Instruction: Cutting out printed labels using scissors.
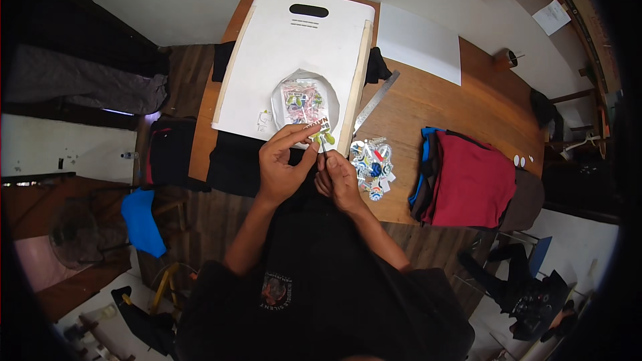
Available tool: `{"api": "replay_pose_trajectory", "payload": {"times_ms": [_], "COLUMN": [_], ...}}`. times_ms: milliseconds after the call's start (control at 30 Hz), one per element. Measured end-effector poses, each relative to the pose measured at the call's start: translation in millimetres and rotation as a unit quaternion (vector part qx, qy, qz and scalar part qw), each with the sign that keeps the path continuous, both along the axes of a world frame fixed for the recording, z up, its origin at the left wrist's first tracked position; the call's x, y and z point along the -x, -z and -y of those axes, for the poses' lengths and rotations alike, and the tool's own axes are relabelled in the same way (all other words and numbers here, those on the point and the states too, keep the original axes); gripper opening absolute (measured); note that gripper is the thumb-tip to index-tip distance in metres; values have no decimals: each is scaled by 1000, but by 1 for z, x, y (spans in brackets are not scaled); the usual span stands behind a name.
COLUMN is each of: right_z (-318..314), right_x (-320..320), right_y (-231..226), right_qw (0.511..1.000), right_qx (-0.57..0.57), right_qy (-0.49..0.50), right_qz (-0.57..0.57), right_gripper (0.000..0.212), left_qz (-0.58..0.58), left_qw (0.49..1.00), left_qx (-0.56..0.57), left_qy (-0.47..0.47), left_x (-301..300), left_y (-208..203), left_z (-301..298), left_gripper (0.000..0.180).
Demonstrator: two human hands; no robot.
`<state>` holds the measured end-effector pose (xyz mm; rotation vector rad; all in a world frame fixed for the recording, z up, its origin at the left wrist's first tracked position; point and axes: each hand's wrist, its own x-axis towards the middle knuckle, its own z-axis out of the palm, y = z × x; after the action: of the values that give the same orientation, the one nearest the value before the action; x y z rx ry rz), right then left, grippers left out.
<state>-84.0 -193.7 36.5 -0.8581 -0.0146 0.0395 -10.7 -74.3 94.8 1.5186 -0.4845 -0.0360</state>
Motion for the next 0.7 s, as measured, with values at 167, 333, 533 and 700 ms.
{"api": "replay_pose_trajectory", "payload": {"times_ms": [167, 333, 533, 700], "right_z": [2, 9, 11, 10], "right_x": [0, 6, 10, 10], "right_y": [-1, 4, 6, 3], "right_qw": [1000, 1000, 999, 999], "right_qx": [-1, 13, 40, 49], "right_qy": [2, -2, 4, 5], "right_qz": [-1, -16, -1, 21], "right_gripper": [35, 35, 36, 36], "left_qz": [8, 23, 61, 98], "left_qw": [1000, 999, 996, 991], "left_qx": [-1, -29, -59, -79], "left_qy": [-4, -19, -39, -47], "left_x": [-1, 0, 2, 2], "left_y": [-1, -7, -9, -13], "left_z": [0, 1, 2, 3], "left_gripper": [34, 33, 32, 32]}}
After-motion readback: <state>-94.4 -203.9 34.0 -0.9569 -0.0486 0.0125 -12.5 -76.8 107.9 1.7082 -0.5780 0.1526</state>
